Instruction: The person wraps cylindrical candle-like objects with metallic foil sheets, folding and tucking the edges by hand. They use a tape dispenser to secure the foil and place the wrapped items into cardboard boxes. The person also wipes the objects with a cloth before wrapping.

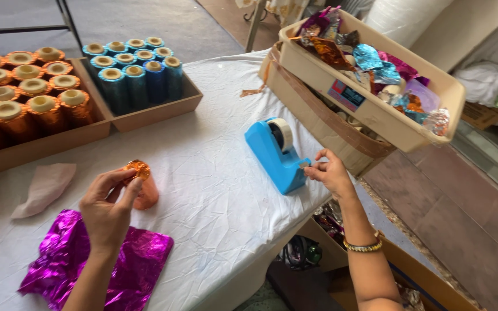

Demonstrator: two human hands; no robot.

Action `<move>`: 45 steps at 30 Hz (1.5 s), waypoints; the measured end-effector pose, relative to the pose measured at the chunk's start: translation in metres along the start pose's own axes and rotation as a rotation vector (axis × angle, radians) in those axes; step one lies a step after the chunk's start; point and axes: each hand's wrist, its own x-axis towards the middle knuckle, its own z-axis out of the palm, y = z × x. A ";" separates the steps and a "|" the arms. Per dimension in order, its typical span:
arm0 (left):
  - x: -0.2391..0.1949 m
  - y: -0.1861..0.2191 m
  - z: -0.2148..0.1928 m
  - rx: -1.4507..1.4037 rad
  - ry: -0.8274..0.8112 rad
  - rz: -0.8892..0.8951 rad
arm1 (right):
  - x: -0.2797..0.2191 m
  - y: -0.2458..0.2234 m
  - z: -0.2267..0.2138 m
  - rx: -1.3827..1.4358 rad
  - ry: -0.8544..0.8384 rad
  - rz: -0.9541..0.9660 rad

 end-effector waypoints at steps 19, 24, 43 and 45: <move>0.005 -0.014 0.005 -0.002 0.049 0.037 | -0.072 -0.116 0.147 -0.432 -0.076 -0.677; 0.006 -0.010 0.003 -0.012 0.033 0.013 | -0.034 -0.174 0.241 -0.436 -0.516 -1.144; 0.006 -0.006 0.002 -0.008 0.025 0.019 | 0.002 -0.194 0.328 -0.573 -0.677 -1.398; 0.006 -0.006 0.002 0.010 0.024 -0.014 | 0.006 -0.190 0.332 -0.561 -0.660 -1.428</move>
